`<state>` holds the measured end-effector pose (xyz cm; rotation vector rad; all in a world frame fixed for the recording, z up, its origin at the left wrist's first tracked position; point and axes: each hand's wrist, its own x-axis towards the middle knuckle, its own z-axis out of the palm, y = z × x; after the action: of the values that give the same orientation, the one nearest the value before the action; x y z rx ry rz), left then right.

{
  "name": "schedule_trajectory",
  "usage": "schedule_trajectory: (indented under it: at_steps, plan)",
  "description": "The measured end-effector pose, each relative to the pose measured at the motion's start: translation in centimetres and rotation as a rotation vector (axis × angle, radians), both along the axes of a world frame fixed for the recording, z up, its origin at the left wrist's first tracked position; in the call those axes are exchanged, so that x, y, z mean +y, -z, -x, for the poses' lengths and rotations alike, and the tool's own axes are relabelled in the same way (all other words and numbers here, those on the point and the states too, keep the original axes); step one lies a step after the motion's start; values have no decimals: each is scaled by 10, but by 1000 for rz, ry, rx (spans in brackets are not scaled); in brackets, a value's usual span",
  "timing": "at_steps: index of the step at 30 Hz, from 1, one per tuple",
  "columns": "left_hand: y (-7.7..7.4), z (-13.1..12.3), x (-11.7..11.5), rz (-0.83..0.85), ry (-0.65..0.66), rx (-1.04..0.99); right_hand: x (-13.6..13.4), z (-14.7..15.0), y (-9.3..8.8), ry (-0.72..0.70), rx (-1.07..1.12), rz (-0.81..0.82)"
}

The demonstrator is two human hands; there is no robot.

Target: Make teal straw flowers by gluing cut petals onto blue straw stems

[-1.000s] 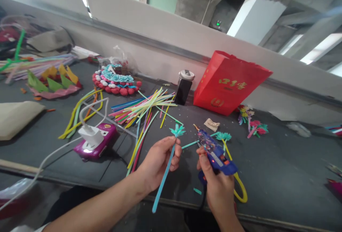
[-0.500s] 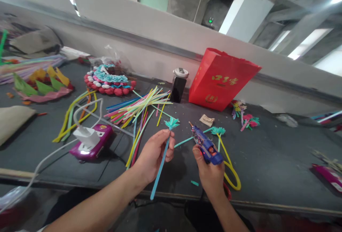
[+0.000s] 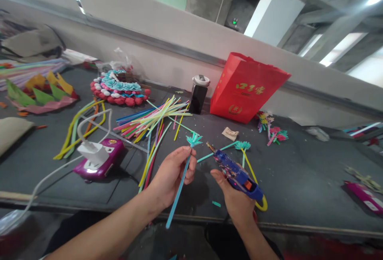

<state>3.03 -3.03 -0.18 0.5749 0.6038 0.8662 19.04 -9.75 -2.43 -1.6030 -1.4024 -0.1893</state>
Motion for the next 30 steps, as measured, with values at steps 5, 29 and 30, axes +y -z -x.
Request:
schedule_trajectory:
  at_steps: [5, 29, 30]
  plan:
    - [1, -1, -2, 10, 18, 19, 2, 0, -1, -26, 43, 55]
    - [-3, -2, -5, -88, 22, 160, -1, -3, -3, 10, 115, 291]
    - [-2, -2, -5, -91, 19, 163, -1, -3, -3, 2, 114, 278]
